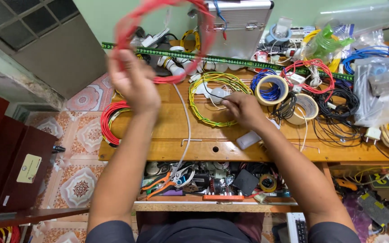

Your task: Organizing and labeling coils of electrical wire using masking tape and a marker at a workbench.

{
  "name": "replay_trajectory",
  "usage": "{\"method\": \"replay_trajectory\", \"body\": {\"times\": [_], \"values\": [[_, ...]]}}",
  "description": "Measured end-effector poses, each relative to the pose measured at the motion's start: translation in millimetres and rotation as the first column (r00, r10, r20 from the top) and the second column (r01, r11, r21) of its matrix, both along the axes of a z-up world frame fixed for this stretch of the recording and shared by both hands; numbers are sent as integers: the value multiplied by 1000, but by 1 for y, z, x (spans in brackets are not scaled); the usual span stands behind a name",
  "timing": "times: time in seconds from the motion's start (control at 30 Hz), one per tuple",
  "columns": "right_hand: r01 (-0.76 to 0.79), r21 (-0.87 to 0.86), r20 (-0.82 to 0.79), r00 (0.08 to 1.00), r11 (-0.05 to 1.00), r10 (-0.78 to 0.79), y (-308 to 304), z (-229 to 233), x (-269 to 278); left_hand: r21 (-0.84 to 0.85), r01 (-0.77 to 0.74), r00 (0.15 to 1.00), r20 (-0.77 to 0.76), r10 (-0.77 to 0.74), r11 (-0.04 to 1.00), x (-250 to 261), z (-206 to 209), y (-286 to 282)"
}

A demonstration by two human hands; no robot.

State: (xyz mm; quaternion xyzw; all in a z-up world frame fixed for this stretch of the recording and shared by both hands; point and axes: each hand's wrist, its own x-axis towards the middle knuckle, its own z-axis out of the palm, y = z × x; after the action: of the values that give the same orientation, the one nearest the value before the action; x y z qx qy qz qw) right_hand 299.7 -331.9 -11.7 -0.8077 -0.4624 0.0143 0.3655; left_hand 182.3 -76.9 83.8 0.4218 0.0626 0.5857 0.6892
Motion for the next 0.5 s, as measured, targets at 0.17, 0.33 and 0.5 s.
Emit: {"method": "replay_trajectory", "body": {"times": [0.17, 0.33, 0.5], "values": [[196, 13, 91, 976, 980, -197, -18, -24, 22, 82, -59, 998, 20, 58, 995, -37, 18, 29], [303, 154, 219, 918, 940, -331, -19, 11, 19, 95, 13, 997, -72, -7, 995, -70, 20, 18], [171, 323, 55, 979, 931, -198, -17, 47, -12, -4, 295, 922, -259, -286, 955, -92, -7, 3]]}}
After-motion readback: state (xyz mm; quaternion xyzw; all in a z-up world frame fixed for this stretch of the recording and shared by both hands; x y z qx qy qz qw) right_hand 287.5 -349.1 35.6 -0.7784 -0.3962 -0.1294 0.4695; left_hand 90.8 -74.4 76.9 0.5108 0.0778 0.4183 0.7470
